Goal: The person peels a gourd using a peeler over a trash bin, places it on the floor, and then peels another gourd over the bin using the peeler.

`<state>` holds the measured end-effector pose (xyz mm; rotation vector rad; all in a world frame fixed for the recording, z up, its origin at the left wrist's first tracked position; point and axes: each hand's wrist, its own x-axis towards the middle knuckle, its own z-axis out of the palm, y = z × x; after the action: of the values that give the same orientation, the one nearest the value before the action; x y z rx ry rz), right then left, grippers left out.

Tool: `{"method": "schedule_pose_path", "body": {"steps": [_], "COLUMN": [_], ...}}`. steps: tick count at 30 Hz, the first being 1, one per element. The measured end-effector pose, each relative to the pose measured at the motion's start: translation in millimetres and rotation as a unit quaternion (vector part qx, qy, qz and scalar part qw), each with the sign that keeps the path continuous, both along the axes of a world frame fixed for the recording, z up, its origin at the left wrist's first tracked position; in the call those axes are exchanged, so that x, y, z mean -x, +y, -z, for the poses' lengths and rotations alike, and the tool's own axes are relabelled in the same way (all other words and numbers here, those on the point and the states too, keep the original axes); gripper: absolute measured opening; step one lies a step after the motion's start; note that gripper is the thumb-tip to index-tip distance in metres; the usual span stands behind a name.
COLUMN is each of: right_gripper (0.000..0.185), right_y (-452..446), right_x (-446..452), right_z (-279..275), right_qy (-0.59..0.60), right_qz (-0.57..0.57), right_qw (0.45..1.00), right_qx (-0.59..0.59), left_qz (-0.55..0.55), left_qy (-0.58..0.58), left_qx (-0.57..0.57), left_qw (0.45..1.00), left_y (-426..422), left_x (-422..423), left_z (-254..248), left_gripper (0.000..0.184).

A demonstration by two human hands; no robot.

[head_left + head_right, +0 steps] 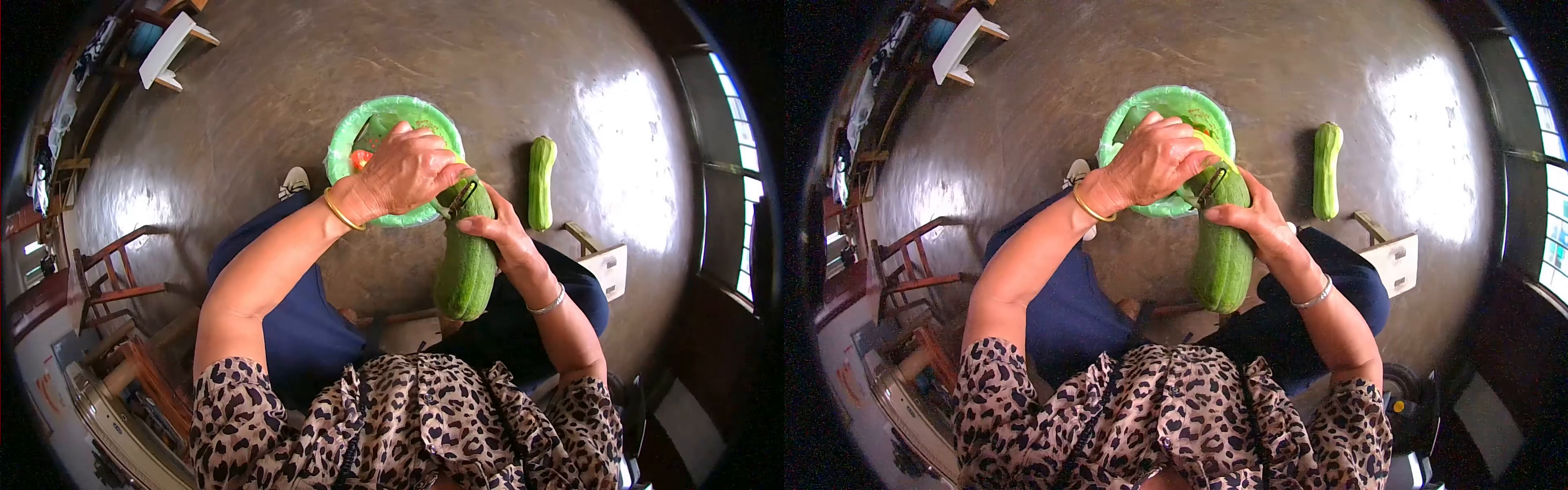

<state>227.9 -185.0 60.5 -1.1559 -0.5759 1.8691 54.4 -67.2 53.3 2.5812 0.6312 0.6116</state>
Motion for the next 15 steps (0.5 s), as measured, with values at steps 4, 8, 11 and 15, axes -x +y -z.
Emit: {"method": "schedule_pose_path", "body": {"steps": [4, 8, 11, 15], "right_gripper": [0.070, 0.063, 0.068, 0.074], "right_y": [-10, -16, -22, -16], "right_x": [-7, -14, -19, -28], "right_z": [5, -6, -14, -29], "right_qy": [-0.011, -0.008, -0.023, -0.020], "right_qz": [0.024, 0.042, 0.030, 0.041], "right_qw": [0.999, 0.999, 0.999, 0.998], "right_qx": [0.032, 0.019, -0.022, -0.041], "left_qz": [0.022, -0.015, -0.053, -0.076], "left_qy": [0.002, 0.084, 0.113, 0.153], "left_qx": [-0.021, -0.067, -0.085, -0.075], "left_qw": [1.000, 0.994, 0.988, 0.983], "left_y": [12, 41, 44, 42], "left_x": [10, 34, 47, 53], "left_z": [18, 37, 64, 94], "left_gripper": [0.027, 0.021, 0.022, 0.027]}}
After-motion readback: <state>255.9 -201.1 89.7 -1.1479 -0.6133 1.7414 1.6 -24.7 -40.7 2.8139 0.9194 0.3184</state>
